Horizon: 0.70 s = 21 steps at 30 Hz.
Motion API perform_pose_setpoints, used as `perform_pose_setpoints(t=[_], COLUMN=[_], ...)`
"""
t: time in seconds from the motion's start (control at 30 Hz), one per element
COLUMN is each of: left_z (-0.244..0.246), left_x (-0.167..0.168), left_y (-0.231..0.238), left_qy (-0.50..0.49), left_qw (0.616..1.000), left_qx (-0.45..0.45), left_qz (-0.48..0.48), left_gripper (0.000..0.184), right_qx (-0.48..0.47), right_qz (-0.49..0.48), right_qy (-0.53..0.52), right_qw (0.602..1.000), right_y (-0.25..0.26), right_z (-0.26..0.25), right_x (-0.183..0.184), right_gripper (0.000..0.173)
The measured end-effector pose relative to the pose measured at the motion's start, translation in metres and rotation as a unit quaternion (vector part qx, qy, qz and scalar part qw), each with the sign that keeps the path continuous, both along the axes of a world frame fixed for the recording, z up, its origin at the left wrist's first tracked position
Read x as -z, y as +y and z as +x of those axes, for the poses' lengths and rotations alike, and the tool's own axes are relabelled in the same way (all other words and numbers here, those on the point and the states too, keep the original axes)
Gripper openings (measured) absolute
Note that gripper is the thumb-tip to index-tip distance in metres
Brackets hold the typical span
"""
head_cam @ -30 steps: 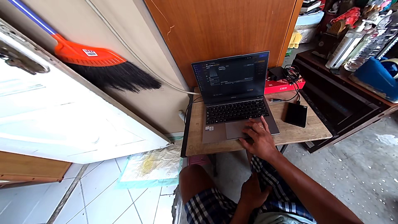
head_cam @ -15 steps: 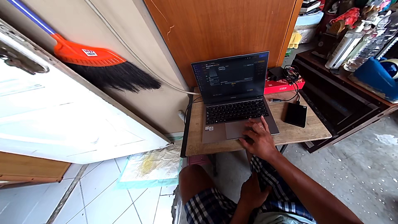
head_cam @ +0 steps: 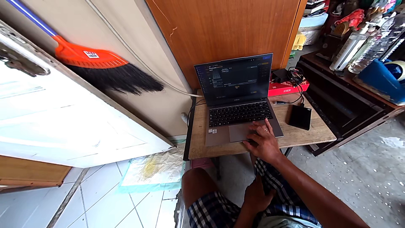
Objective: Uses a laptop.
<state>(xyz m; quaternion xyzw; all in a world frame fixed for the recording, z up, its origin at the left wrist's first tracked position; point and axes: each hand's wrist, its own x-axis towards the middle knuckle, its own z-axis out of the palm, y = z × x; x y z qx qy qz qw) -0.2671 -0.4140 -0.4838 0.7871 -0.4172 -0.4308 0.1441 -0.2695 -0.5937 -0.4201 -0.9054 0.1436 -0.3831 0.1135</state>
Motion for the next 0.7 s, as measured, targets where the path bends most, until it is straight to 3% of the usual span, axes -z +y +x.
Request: perform_pose_setpoints(t=[0.33, 0.7], left_z=[0.0005, 0.0006], left_x=[-0.0006, 0.0005], left_y=[-0.0001, -0.0007], left_qy=[0.003, 0.006], left_qw=[1.000, 1.000], left_qx=[-0.002, 0.000], left_qz=[0.002, 0.006], left_gripper=[0.088, 0.087], right_qx=[0.012, 0.010], right_qz=[-0.002, -0.004], right_qy=[0.019, 0.115], right_qw=[1.000, 0.993], right_y=[0.0007, 0.0011], right_z=[0.0012, 0.0029], right_x=[-0.0017, -0.0072], right_gripper=[0.032, 0.043])
